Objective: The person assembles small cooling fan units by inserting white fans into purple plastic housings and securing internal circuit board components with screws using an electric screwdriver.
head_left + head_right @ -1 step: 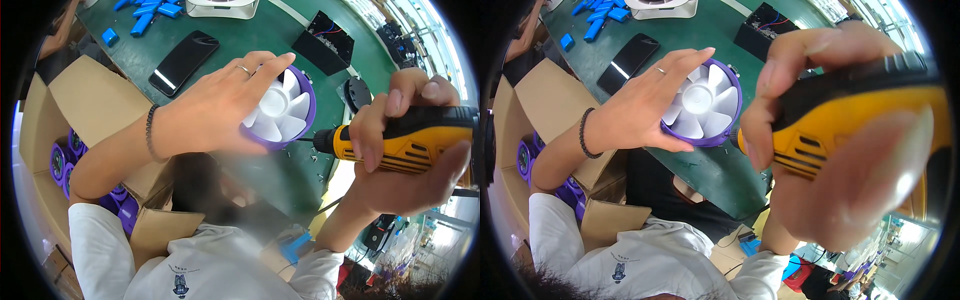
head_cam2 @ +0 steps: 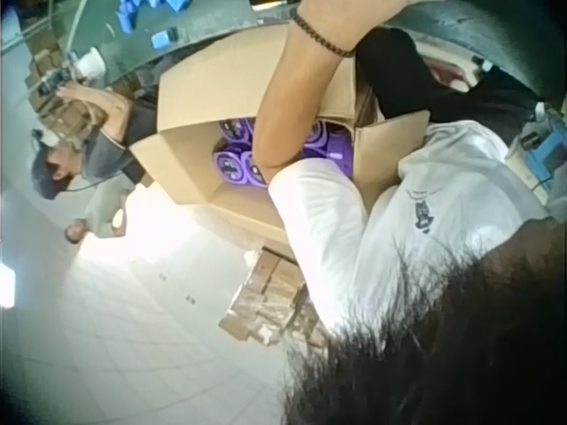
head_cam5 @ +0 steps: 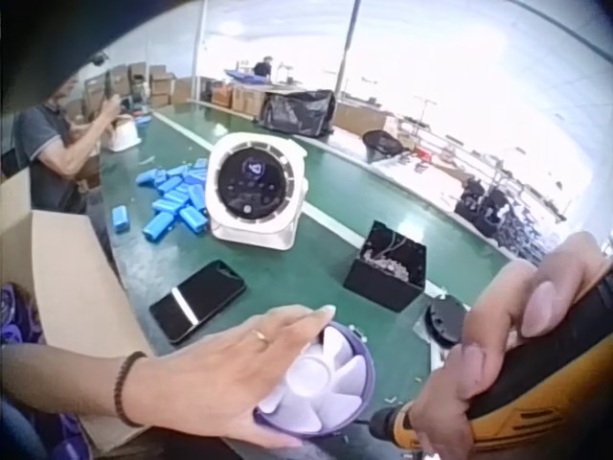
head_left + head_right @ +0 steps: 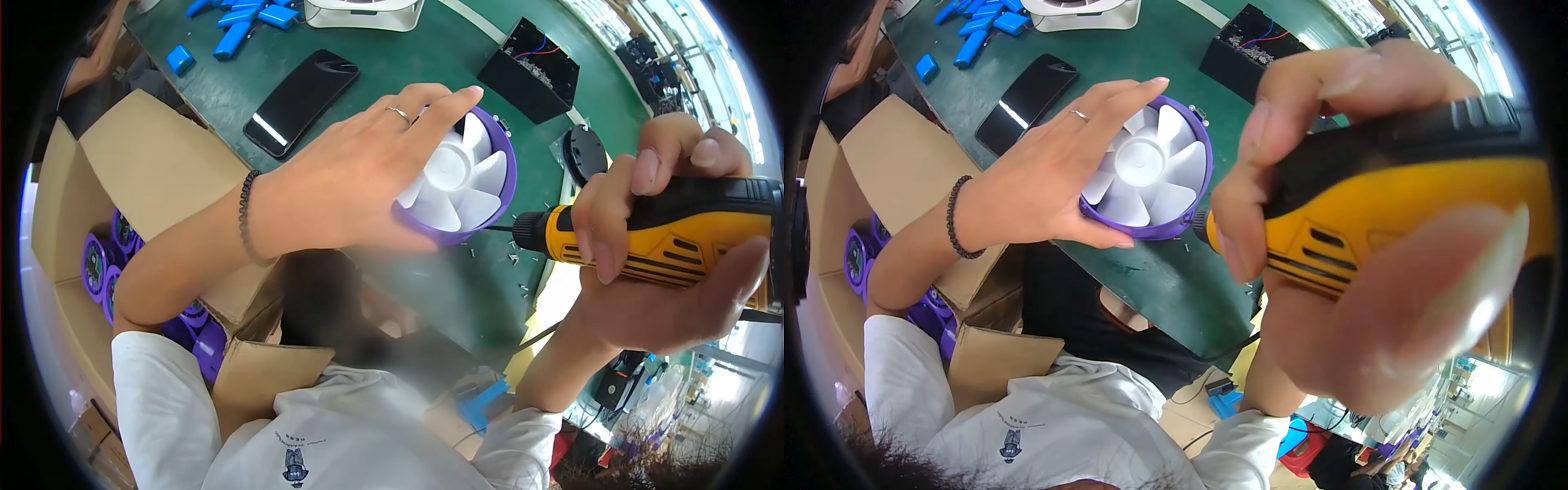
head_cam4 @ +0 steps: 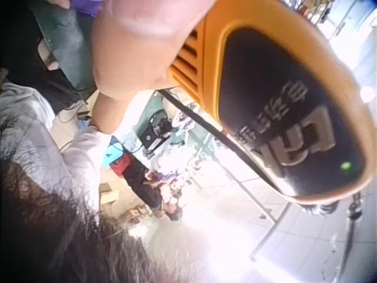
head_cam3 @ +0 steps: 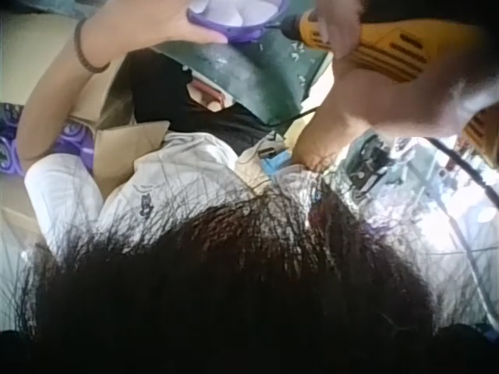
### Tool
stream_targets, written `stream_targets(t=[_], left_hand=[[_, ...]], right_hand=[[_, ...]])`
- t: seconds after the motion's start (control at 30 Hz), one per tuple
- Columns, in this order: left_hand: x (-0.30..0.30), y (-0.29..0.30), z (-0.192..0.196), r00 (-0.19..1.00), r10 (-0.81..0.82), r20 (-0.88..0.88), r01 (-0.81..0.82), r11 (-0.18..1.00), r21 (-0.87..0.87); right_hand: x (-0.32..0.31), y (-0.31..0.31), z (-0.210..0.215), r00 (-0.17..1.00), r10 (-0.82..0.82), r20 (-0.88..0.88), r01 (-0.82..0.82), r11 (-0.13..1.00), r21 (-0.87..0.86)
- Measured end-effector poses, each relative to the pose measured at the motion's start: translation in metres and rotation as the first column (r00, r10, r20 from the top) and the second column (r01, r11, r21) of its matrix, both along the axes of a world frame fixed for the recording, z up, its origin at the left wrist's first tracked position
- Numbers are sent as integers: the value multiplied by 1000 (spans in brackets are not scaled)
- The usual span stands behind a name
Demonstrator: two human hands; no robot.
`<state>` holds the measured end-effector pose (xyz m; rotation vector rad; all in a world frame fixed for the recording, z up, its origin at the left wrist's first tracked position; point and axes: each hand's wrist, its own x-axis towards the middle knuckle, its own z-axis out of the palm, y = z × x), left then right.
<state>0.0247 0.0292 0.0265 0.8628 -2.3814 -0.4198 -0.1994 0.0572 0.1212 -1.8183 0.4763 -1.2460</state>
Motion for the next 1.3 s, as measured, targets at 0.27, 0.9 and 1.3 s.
stream_targets(t=[0.27,0.9,1.3], left_hand=[[2,0,-6,999,25,43,-24,1000,-19],[1,-1,-4,1000,19,5,-19,1000,14],[-1,2,-6,999,31,25,-30,999,-33]], right_hand=[[-7,-10,-17,951,-213,223,190,974,120],[-7,-9,-15,929,-258,267,224,963,150],[3,-9,-22,906,-403,129,400,915,51]])
